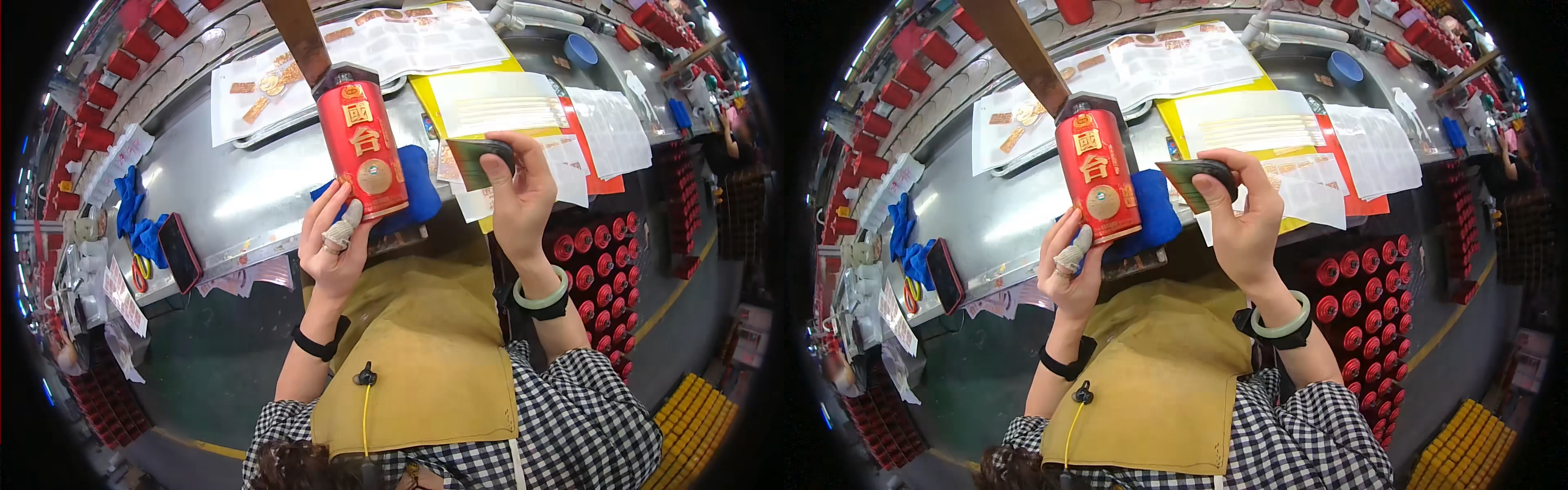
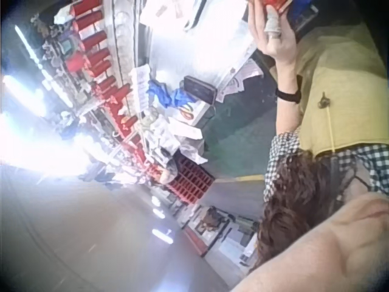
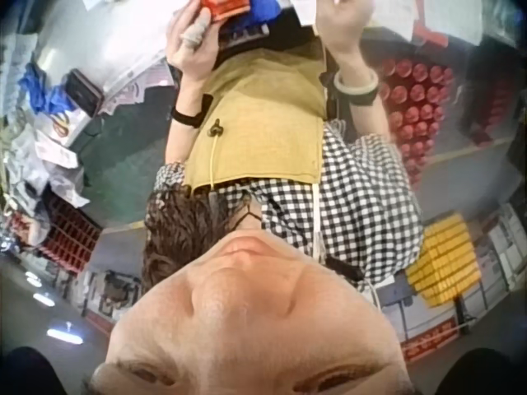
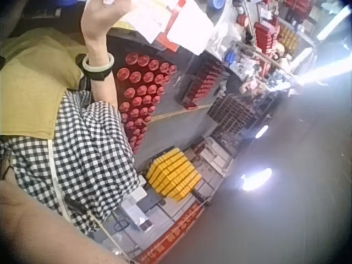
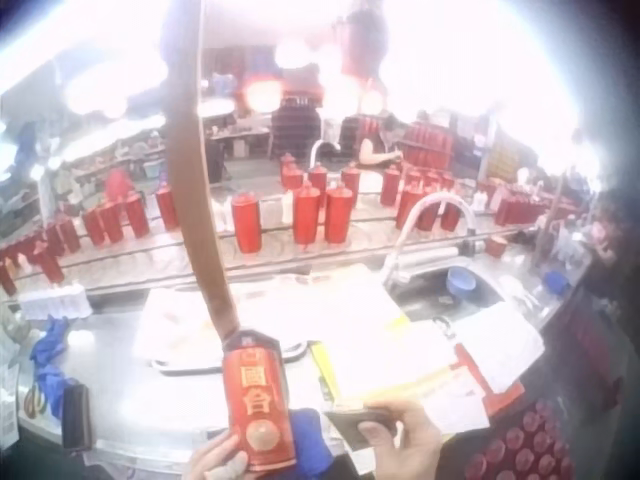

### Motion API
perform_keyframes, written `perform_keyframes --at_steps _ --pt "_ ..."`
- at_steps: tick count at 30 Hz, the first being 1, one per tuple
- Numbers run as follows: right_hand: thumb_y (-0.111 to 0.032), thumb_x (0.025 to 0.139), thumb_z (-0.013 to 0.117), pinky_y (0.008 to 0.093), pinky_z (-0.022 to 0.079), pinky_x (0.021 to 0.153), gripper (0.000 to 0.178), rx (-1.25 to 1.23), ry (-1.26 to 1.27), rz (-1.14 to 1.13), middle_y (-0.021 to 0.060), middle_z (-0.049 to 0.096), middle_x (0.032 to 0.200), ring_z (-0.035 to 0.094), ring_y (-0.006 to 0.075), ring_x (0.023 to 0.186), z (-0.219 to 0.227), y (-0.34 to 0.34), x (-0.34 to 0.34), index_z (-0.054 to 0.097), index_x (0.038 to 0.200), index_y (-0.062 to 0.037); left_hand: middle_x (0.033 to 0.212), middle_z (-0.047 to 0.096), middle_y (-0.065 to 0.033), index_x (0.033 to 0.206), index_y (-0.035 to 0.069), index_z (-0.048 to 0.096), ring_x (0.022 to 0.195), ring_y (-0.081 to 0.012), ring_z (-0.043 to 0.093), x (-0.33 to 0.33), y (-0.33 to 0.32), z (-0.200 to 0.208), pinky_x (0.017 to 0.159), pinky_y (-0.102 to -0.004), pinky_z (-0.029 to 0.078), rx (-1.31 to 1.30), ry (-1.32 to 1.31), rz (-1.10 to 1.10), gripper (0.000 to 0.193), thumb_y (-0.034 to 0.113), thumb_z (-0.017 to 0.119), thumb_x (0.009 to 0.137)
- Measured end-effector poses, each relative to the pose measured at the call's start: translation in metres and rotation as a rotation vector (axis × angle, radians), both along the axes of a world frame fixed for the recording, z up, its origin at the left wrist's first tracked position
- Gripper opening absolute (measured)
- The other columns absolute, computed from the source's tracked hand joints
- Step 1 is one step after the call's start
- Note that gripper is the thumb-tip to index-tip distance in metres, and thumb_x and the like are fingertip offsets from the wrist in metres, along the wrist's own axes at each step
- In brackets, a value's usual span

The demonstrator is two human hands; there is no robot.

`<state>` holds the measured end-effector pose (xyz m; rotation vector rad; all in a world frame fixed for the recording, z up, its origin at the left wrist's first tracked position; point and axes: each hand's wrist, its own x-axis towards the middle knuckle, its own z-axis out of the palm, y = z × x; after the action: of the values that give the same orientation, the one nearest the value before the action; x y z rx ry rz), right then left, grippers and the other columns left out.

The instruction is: Applying decorative and informational stickers to red liquor bottles on an assembly line.

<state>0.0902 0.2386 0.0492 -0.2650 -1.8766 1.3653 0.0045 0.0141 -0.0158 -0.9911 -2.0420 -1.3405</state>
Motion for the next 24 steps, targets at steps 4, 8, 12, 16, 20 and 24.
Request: perform_keyframes --at_steps 4,8,12,16,20,24 --pt "-0.011 0.1 0.073 0.0254 0.048 0.082 0.022 -0.079 -0.015 -0.027 0.0018 0.069 0.099 0.059 0.0094 0.087 -0.009 -0.001 0.005 0.068 0.118 -0.0007 0.135 0.068 -0.0141 0.118 0.012 0.078 0.124 -0.0359 0.062 0.002 -0.003 -0.001 0.108 -0.0432 0.051 -0.141 0.098 0.058 0.043 -0.002 0.085 0.078" --pt "-0.01 0.102 0.07 0.0265 0.049 0.086 0.025 -0.265 -0.045 0.027 0.003 0.069 0.103 0.061 0.0092 0.094 -0.008 -0.012 0.005 0.065 0.125 0.0 0.156 0.048 -0.0135 0.12 0.027 0.079 0.143 -0.0382 0.041 -0.004 -0.009 0.018 0.12 -0.0519 0.038 -0.521 0.227 0.07 0.044 0.003 0.077 0.083" --pt "-0.005 0.103 0.065 0.0273 0.051 0.088 0.026 -0.039 -0.09 0.014 0.0077 0.068 0.104 0.064 0.0133 0.096 -0.015 -0.013 -0.002 0.062 0.128 0.0009 0.165 0.036 -0.0126 0.122 0.034 0.078 0.15 -0.0387 0.029 -0.016 0.003 0.041 0.123 -0.0592 0.031 -0.629 0.269 -0.04 0.049 0.005 0.074 0.083" --pt "0.004 0.098 0.065 0.0308 0.053 0.09 0.028 -0.194 -0.091 0.059 0.0117 0.069 0.105 0.067 0.0197 0.097 -0.007 -0.021 -0.008 0.064 0.126 0.0002 0.164 0.039 -0.0121 0.124 0.035 0.077 0.147 -0.0389 0.035 -0.02 0.007 0.048 0.123 -0.0578 0.031 -0.695 0.207 -0.116 0.05 0.006 0.076 0.083" --pt "0.009 0.088 0.067 0.0367 0.054 0.088 0.023 0.212 -0.102 0.066 0.0111 0.073 0.1 0.069 0.0277 0.094 0.007 -0.02 -0.008 0.074 0.106 -0.0037 0.161 0.044 -0.0148 0.131 0.02 0.073 0.143 -0.0388 0.043 -0.006 -0.007 0.015 0.12 -0.052 0.036 -0.371 0.127 0.009 0.058 0.011 0.088 0.076" --pt "0.001 0.079 0.07 0.038 0.051 0.089 0.023 0.61 -0.01 0.258 0.0022 0.075 0.098 0.067 0.0241 0.097 0.002 -0.024 -0.011 0.076 0.098 -0.0092 0.159 0.045 -0.0195 0.146 0.002 0.055 0.14 -0.0384 0.047 0.003 -0.006 0.01 0.116 -0.0469 0.04 -0.179 -0.063 0.087 0.088 0.014 0.096 0.07"
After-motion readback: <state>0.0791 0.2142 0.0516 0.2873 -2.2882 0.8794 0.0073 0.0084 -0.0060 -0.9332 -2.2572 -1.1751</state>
